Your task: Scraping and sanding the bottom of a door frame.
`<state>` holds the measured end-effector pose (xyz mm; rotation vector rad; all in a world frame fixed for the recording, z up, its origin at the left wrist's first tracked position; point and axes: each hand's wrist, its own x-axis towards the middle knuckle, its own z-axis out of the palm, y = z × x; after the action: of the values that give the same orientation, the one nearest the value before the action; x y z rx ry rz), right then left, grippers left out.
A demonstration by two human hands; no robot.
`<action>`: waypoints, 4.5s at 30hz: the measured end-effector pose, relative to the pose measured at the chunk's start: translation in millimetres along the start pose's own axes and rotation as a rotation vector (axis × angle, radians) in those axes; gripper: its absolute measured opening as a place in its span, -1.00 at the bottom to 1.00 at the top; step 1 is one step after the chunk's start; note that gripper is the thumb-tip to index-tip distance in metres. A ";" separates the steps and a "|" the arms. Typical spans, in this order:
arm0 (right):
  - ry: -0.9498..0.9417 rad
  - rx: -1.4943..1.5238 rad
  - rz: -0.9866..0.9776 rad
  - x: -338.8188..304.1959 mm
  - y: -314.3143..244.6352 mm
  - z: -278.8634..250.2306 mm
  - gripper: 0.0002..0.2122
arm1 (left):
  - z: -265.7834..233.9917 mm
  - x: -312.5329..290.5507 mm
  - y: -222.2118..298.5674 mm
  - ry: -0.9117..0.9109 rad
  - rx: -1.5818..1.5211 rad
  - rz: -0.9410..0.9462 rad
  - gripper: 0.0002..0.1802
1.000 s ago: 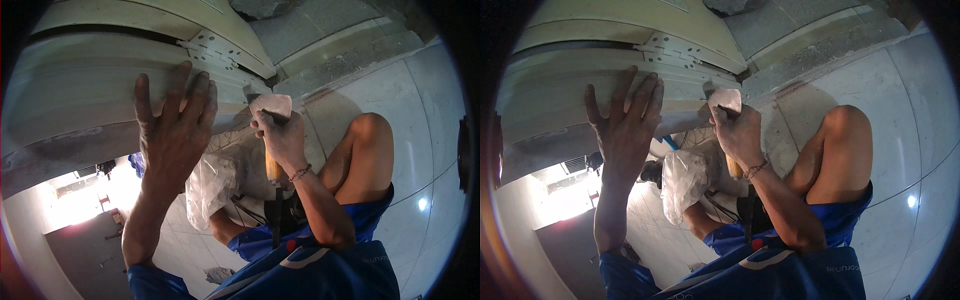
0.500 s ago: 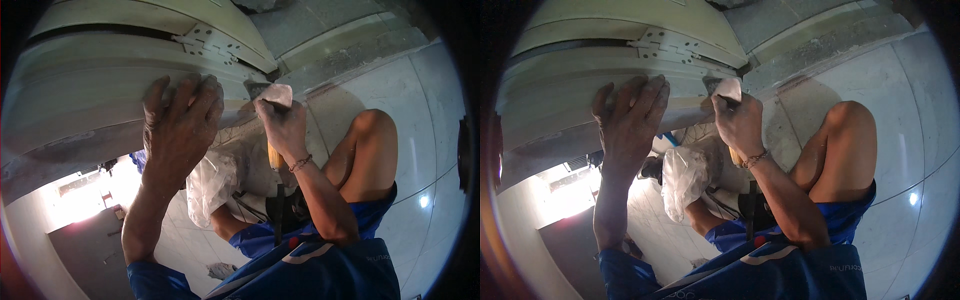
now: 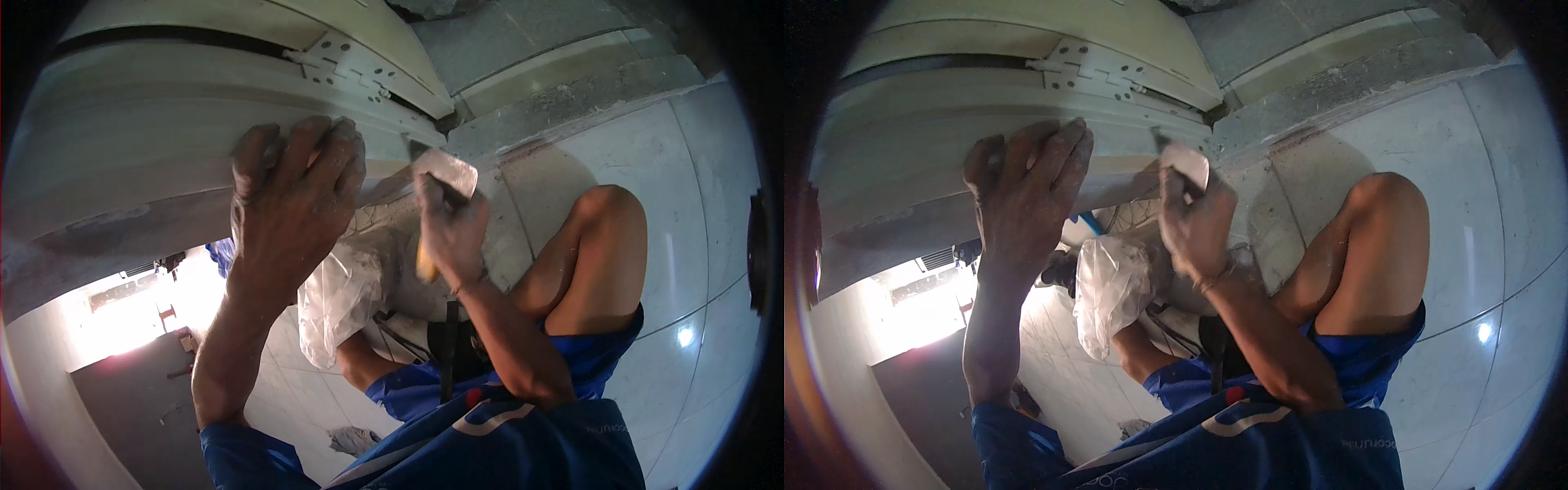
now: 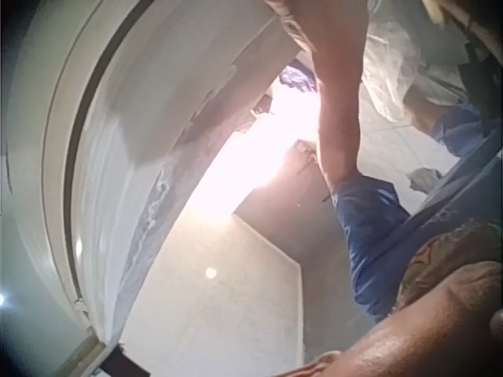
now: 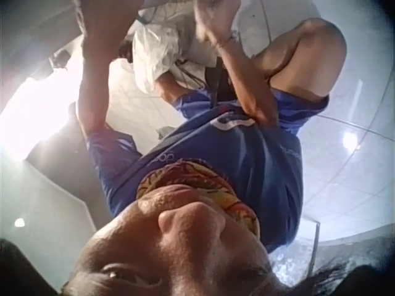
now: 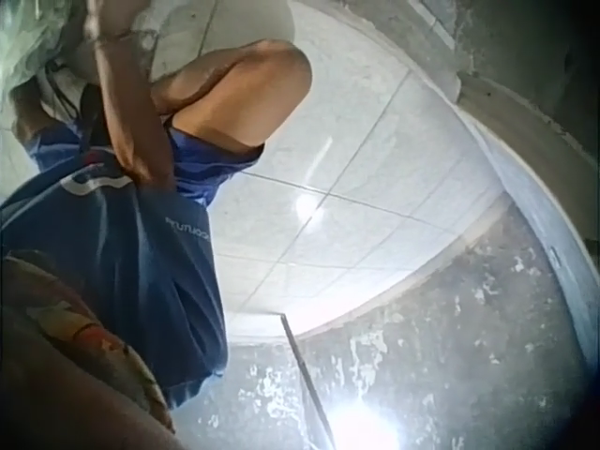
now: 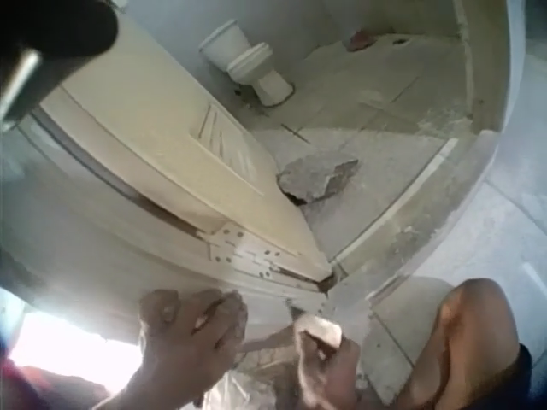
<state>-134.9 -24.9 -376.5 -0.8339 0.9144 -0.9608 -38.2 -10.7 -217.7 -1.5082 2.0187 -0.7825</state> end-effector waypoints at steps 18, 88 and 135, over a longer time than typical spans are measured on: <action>-0.261 -0.086 0.010 32.3 -25.8 -11.7 -0.82 | 4.9 -5.3 4.1 0.073 -0.083 -0.047 -0.76; -0.427 -0.353 0.007 47.6 -3.9 -72.2 -0.82 | 1.2 -16.2 39.8 0.261 -0.658 -0.137 -0.72; -0.326 -0.527 -0.283 38.7 30.1 -48.5 -0.82 | 65.3 -5.9 233.2 -0.019 -2.152 -1.454 -0.47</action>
<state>-158.8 -58.7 -431.6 -1.5530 0.7833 -0.7958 -149.8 37.0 -427.3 -3.7352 0.6395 1.9152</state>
